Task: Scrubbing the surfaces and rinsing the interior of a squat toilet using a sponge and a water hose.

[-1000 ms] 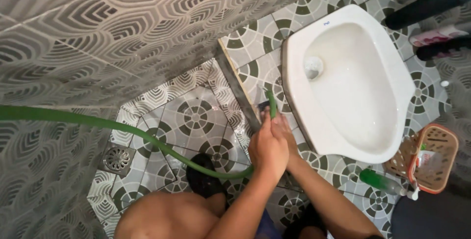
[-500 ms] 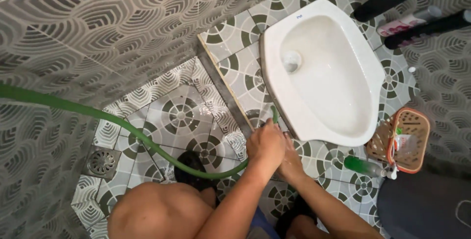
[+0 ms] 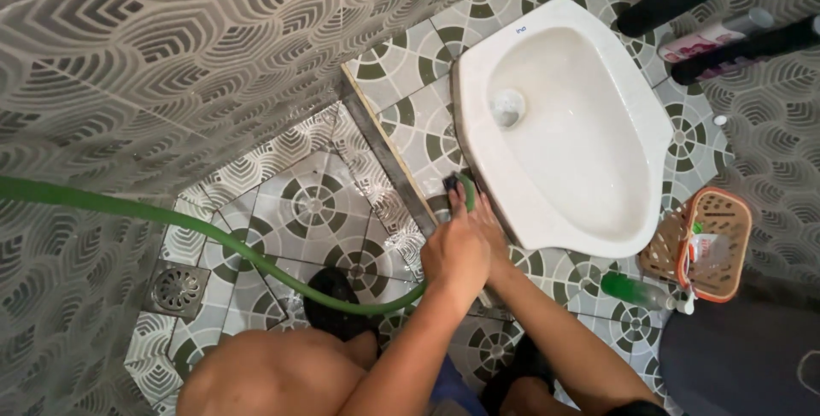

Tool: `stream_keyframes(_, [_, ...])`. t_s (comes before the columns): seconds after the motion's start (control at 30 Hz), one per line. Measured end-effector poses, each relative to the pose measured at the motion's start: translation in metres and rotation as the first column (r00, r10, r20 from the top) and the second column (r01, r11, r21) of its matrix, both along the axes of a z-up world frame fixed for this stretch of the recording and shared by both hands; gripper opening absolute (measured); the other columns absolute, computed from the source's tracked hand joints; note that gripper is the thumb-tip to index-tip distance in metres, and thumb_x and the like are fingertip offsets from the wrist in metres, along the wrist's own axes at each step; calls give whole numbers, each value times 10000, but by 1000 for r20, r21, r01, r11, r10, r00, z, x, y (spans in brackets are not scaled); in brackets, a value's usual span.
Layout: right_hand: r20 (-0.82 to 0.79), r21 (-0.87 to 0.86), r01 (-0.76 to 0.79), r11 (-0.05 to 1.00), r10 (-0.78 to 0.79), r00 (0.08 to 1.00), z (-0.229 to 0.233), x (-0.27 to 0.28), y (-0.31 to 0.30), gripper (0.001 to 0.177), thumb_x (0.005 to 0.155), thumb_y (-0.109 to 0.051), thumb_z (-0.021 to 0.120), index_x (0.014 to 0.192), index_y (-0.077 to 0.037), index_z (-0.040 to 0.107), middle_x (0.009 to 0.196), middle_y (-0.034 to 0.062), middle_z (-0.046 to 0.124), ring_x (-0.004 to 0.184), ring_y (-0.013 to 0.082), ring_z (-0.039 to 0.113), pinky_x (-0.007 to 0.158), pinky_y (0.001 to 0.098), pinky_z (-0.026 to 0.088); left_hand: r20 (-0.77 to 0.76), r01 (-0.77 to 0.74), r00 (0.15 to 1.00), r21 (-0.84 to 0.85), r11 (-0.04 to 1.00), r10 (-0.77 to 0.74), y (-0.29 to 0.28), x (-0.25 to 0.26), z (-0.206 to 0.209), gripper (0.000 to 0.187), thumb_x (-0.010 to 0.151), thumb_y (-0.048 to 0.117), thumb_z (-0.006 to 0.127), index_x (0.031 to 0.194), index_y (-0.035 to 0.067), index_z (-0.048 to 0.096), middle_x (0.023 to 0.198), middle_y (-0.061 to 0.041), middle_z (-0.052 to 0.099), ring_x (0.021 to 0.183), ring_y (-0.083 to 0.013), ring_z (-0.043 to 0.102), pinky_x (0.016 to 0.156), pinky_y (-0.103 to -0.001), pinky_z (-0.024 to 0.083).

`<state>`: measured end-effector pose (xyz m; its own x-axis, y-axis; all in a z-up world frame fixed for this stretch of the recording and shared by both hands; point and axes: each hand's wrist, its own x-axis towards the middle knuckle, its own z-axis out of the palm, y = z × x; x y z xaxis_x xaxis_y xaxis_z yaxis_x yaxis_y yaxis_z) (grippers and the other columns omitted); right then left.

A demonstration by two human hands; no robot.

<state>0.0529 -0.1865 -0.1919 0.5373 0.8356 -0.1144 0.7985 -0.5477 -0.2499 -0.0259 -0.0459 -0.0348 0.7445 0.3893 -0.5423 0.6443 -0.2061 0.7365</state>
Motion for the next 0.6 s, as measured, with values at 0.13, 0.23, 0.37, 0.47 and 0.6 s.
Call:
stream_keyframes(0.13, [37,14,3,1000,-4,999,7,14,40,723,1003,-303,488,1609,-5,228,1678,230,227,1566,379,187,1266,517,152,4,-49,999,-6,999,49,12,4,11,543,922,211,506,1461,153,496,1064,-265,700,970,-479,677,861,-544,522])
stream_keyframes(0.23, [113,92,-17,996,7,994,23,17,74,775,1002,-328,541,1601,34,208,1669,272,206,1555,429,171,1259,535,156,199,-190,967,130,973,162,16,7,7,416,988,245,511,1389,166,591,1196,-344,623,941,-509,666,791,-568,516])
stream_keyframes(0.37, [161,155,43,987,-68,985,25,29,118,897,973,-416,610,1579,100,195,1652,306,195,1555,465,165,1265,555,173,76,-212,974,-14,977,212,33,16,28,386,1000,290,477,1355,180,582,1004,-260,717,907,-484,681,808,-572,507])
stream_keyframes(0.47, [143,175,126,977,-152,978,15,50,142,925,959,-449,631,1568,109,214,1649,318,203,1556,477,168,1263,561,179,33,-218,975,-32,976,219,44,21,39,382,1008,306,462,1355,208,586,950,-257,721,888,-486,676,803,-575,496])
stream_keyframes(0.6, [99,193,180,965,-201,974,17,74,170,928,958,-453,633,1556,127,224,1640,347,191,1543,496,160,1250,577,170,122,-241,963,-1,971,239,47,21,24,355,1005,286,453,1301,193,626,945,-240,730,896,-479,674,790,-566,496])
